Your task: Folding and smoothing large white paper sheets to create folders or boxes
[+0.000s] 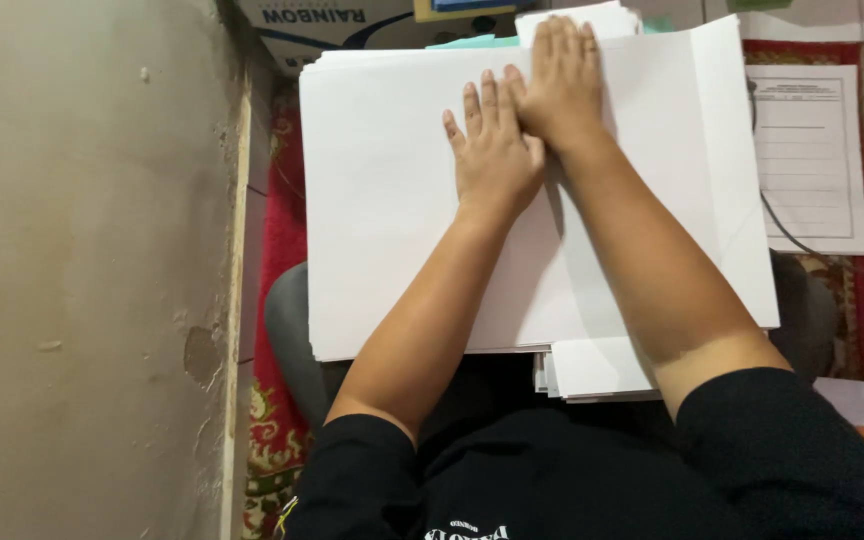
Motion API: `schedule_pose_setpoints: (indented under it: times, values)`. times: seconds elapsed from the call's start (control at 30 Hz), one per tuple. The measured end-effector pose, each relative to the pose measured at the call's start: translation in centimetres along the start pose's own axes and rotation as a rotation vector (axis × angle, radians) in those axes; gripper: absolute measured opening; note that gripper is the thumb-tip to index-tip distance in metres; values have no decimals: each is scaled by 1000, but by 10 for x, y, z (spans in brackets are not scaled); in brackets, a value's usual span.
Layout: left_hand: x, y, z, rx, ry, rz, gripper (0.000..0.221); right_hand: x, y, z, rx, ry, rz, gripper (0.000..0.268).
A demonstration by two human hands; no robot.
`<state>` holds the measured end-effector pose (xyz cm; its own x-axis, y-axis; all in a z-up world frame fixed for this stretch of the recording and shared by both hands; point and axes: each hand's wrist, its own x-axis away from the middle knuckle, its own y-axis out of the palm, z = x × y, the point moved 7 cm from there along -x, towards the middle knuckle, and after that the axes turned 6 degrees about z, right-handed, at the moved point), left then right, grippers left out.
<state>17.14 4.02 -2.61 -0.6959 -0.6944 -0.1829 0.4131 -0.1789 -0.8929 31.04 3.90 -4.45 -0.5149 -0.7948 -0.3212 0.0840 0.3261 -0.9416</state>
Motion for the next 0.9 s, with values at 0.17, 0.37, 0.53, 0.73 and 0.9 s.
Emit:
schedule_pose_setpoints:
  times: [0.17, 0.37, 0.53, 0.73, 0.9]
  values:
    - [1, 2, -6, -92, 52, 52, 71, 2, -59, 8, -81, 90, -58, 67]
    - [2, -3, -17, -53, 33, 56, 67, 51, -83, 75, -86, 331, -206, 71]
    - [-3, 3, -18, -88, 32, 57, 66, 134, -86, 111, -25, 272, -160, 77]
    - [17, 7, -16, -124, 100, 79, 66, 212, -107, 98, -32, 50, -19, 73]
    - [111, -11, 15, -113, 326, -30, 65, 206, -111, 94, -94, 128, -98, 74]
